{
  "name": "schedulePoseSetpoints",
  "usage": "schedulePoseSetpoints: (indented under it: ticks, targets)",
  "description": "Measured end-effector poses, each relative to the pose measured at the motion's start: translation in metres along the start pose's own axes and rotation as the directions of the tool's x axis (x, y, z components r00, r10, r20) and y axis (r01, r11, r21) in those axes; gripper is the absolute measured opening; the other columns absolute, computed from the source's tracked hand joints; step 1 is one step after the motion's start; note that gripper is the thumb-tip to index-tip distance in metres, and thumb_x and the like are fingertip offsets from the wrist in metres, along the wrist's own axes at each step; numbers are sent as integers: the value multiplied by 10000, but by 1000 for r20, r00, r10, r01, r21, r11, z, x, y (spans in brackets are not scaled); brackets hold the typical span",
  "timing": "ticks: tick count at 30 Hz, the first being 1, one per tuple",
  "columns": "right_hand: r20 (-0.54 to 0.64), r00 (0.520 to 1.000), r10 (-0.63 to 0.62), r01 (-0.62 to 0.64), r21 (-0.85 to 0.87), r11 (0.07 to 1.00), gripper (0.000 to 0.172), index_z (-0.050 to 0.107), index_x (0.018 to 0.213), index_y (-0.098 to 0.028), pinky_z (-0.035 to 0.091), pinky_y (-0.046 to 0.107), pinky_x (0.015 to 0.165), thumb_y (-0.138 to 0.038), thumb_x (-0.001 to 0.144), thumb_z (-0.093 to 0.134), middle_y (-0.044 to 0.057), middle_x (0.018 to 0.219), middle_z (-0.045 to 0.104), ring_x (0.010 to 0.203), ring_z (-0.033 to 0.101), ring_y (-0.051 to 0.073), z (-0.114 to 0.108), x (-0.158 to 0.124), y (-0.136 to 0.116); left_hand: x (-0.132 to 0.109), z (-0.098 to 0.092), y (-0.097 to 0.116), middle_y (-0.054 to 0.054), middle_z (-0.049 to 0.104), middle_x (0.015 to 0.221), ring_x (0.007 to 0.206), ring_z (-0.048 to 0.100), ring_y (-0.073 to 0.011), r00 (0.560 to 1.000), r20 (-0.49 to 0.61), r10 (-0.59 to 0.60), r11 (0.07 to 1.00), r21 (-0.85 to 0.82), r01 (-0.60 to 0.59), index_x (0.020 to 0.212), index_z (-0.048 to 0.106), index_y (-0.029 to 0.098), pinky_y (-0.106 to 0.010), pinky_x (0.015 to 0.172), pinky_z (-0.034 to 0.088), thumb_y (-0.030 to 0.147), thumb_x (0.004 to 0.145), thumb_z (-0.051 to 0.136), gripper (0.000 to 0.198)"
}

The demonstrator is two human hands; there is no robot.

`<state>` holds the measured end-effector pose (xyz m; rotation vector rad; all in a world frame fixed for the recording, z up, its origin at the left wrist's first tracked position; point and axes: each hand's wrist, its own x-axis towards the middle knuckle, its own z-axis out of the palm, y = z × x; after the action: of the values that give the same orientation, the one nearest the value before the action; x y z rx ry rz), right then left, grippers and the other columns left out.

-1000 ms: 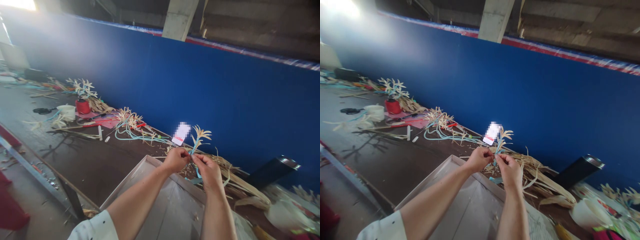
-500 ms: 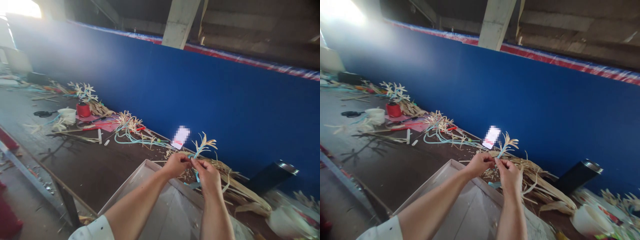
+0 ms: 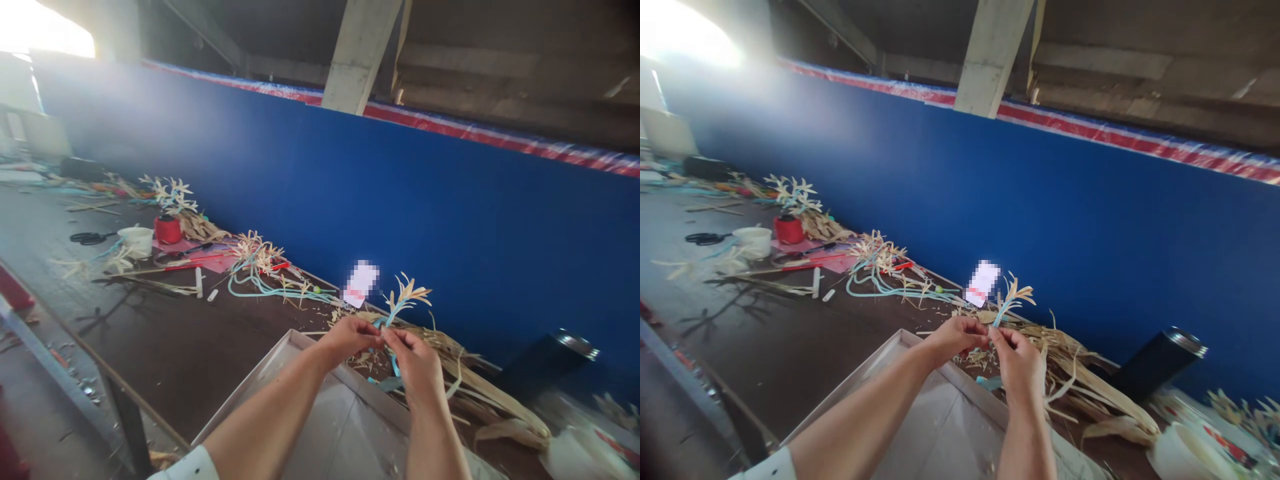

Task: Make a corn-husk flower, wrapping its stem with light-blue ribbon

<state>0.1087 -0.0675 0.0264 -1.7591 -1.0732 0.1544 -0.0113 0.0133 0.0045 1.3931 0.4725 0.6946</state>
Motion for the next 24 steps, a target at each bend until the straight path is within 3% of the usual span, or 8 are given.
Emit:
schedulePoseSetpoints:
  ticks: [12, 18, 24]
  targets:
    - [0, 1000, -17, 17, -11, 1000, 500, 716, 798, -136, 347, 260, 465, -588, 637, 575, 32, 508, 602, 508, 526, 176, -1, -1, -2, -4, 1, 6, -12, 598, 688, 494, 381, -44, 999, 29, -24, 999, -44, 25, 832, 649, 117, -177, 438, 286, 486, 572, 689, 453]
    - [62, 998, -12, 13, -22, 1000, 508, 711, 842, -129, 335, 248, 471, -581, 658, 570, 30, 528, 609, 515, 519, 166, -2, -1, -2, -5, 0, 8, -4, 581, 662, 479, 359, -39, 998, 31, -46, 997, -52, 48, 793, 640, 110, -184, 438, 275, 501, 550, 696, 464]
    - [22, 1000, -19, 19, 31, 999, 536, 712, 830, -129, 321, 247, 458, -611, 642, 572, 34, 528, 612, 500, 505, 159, 1, -2, 0, -5, 0, 8, 2, 583, 650, 481, 376, -38, 1000, 14, -16, 997, -70, 17, 739, 617, 116, -179, 444, 280, 462, 578, 679, 387]
